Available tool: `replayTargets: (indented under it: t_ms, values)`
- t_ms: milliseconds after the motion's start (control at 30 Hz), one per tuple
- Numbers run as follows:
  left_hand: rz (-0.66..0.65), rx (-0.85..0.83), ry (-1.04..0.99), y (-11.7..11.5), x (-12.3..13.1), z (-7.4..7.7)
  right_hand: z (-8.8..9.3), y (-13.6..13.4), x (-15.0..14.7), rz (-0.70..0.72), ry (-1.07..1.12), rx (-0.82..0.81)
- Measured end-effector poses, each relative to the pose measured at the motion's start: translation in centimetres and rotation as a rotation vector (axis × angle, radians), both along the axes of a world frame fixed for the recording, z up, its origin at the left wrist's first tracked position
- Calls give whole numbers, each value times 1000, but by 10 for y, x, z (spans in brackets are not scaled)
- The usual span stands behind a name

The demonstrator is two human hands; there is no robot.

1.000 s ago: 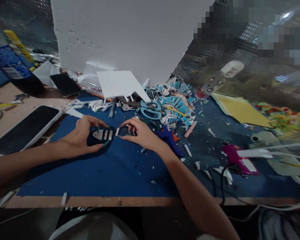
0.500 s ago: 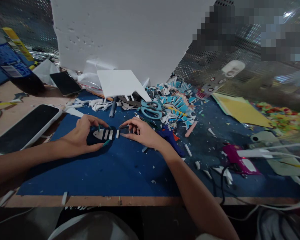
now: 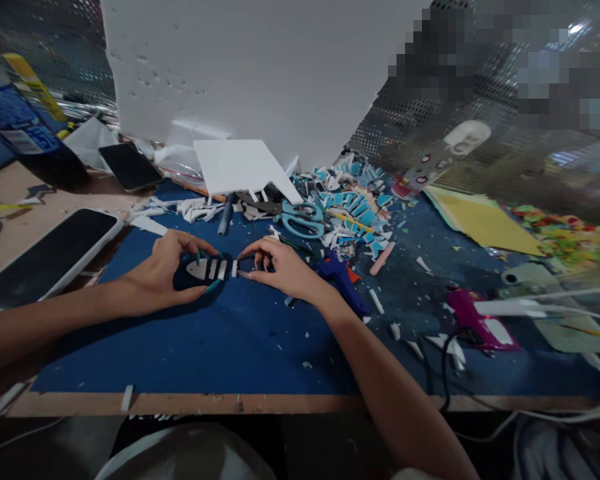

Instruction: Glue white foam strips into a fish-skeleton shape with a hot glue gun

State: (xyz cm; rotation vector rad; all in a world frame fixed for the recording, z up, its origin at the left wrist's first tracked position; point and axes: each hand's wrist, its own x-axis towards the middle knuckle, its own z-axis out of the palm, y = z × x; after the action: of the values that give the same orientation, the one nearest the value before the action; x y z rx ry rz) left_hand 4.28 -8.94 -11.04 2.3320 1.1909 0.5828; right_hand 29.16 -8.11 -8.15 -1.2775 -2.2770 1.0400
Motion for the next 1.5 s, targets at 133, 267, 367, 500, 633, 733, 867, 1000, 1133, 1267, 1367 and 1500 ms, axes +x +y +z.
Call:
replayTargets:
  t_ms: [133,267,367,500,633,733,867,1000,1133,1267,1367,1500]
  values:
    - [4,1,6,1,1,-1,-3,0,0,8,16,3]
    - [6,11,13,1,0,-1,-2,-1,-1,5,11,6]
    - [-4,25,12,1,0,-2,-1,-1,-2,-7,0,10]
    - [6,24,-1,1,0,-2,-2,-1,-3,-2,10,9]
    - [-2,21,-2,1,1,-1,-2,-2,-3,4,13,4]
    - [-8,33,4,1,0,-1,-2,-2,-2,0,0,2]
    - [-11,21,3,0,0,0,1,-1,1,-2,4,-19]
    - [6,-22,16,0,1,4,5,-3,3,-63,8,-58]
    - [3,-28,-4,-1,1,5,9,-10,-2,-178,-6,11]
    - [-1,-8,-5,0,0,3,12,-18,-10,-177,-119,41]
    - [6,-1,3,0,0,3,14,-22,-14,-117,-170,-32]
    - [7,-10,4,0,1,3,14,-23,-15,-61,-170,-96]
